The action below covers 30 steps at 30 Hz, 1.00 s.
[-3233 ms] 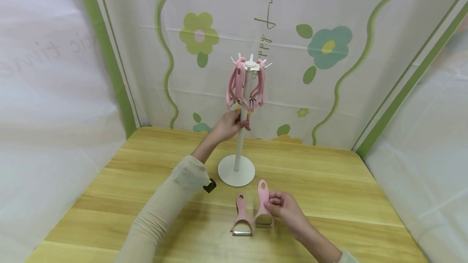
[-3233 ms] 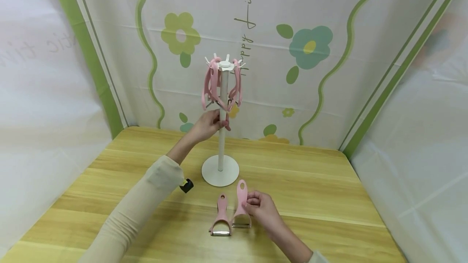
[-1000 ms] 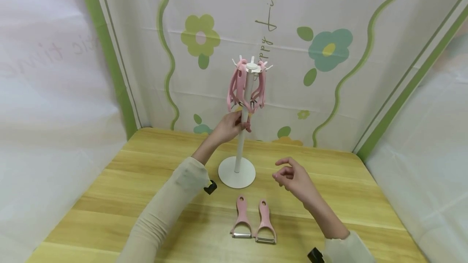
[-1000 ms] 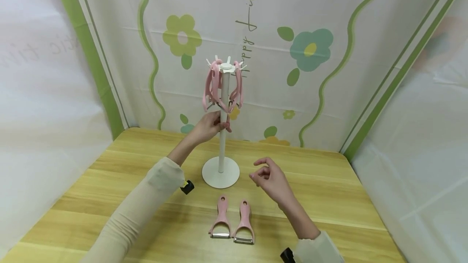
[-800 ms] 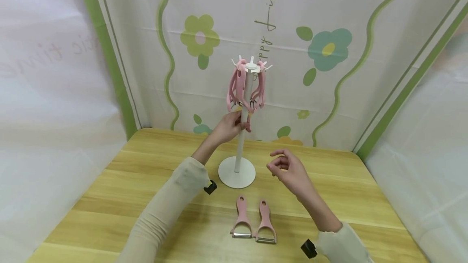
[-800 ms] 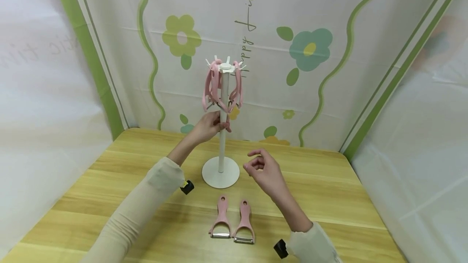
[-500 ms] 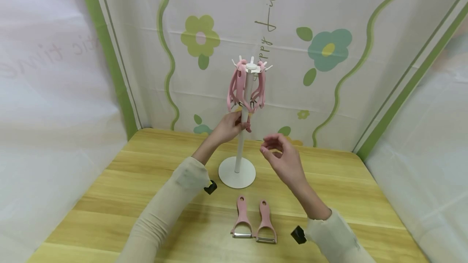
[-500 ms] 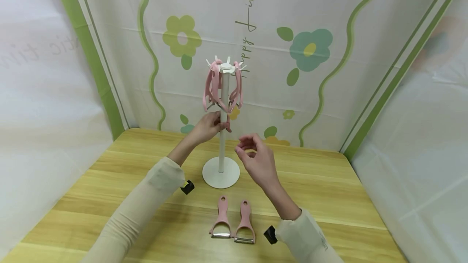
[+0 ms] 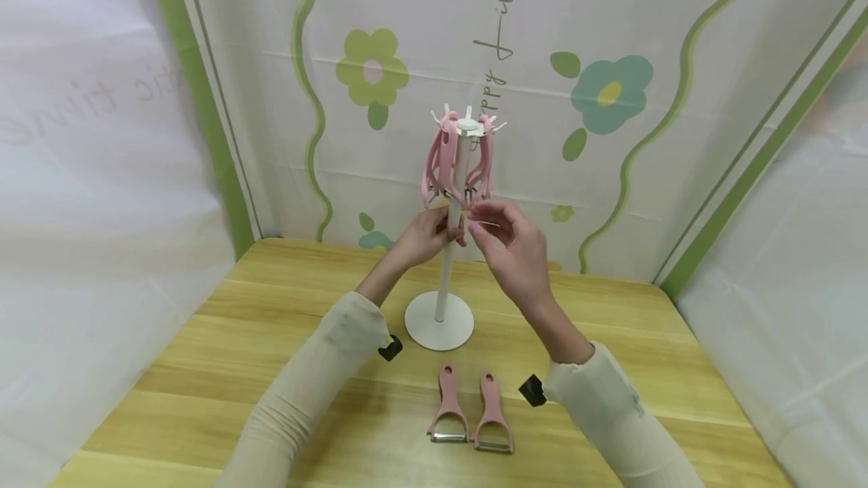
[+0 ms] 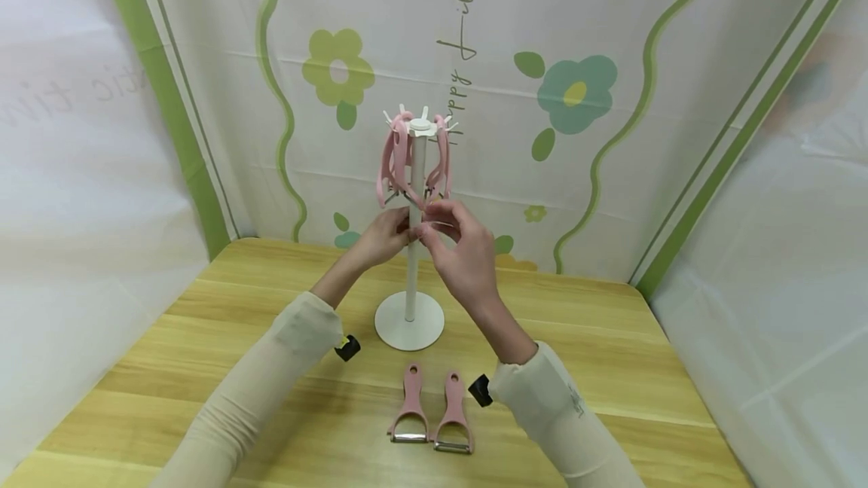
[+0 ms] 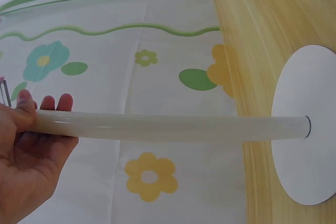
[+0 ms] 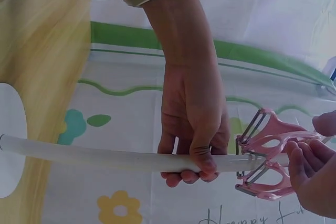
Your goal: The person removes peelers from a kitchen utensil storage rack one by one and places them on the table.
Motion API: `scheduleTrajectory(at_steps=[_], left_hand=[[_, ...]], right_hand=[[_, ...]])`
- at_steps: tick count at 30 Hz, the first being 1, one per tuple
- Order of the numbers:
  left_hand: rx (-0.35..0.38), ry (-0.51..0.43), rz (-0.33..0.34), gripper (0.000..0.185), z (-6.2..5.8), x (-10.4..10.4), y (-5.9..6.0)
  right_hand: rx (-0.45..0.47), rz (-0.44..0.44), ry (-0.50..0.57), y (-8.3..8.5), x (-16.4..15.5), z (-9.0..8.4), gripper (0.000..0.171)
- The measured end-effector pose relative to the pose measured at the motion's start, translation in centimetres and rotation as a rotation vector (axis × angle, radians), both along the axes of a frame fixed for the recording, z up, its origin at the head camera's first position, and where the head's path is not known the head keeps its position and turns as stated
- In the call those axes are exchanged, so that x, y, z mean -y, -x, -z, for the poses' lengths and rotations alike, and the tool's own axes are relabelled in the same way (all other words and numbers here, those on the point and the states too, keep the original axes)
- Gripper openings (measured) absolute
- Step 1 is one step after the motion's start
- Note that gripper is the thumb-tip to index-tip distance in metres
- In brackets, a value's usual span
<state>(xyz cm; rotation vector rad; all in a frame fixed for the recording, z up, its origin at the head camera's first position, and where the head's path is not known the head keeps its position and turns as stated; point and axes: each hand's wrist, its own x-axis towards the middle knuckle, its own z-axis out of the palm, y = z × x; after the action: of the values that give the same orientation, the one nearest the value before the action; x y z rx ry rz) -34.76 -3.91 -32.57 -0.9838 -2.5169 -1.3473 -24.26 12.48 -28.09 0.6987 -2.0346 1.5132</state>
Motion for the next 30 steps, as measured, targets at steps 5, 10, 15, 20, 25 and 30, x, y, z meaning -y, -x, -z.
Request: scheduleTrajectory(at_steps=[5, 10, 15, 20, 25, 30], left_hand=[[-0.002, 0.017, -0.006, 0.012, 0.1, 0.0, 0.2], [-0.008, 0.019, -0.005, 0.01, 0.0, 0.0, 0.2], [0.005, 0.006, -0.001, 0.011, 0.0, 0.0, 0.2], [0.018, -0.008, -0.002, 0.012, 0.1, 0.0, 0.1], [0.037, -0.011, -0.013, 0.013, 0.2, 0.1, 0.0], [0.047, -0.032, -0.006, 0.012, 0.2, 0.1, 0.0]], right_hand=[[-0.061, 0.032, -0.031, 0.9, 0.8, -1.2, 0.027], [-0.104, 0.058, -0.036, 2.1, 1.7, -2.5, 0.029], [-0.12, 0.077, -0.033, 2.9, 2.7, -3.3, 0.027], [-0.124, 0.129, -0.034, 3.5, 3.7, -3.7, 0.026], [-0.107, 0.164, -0.032, 4.0, 4.4, -3.9, 0.024], [-0.078, 0.222, -0.056, 4.4, 4.9, -4.1, 0.021]])
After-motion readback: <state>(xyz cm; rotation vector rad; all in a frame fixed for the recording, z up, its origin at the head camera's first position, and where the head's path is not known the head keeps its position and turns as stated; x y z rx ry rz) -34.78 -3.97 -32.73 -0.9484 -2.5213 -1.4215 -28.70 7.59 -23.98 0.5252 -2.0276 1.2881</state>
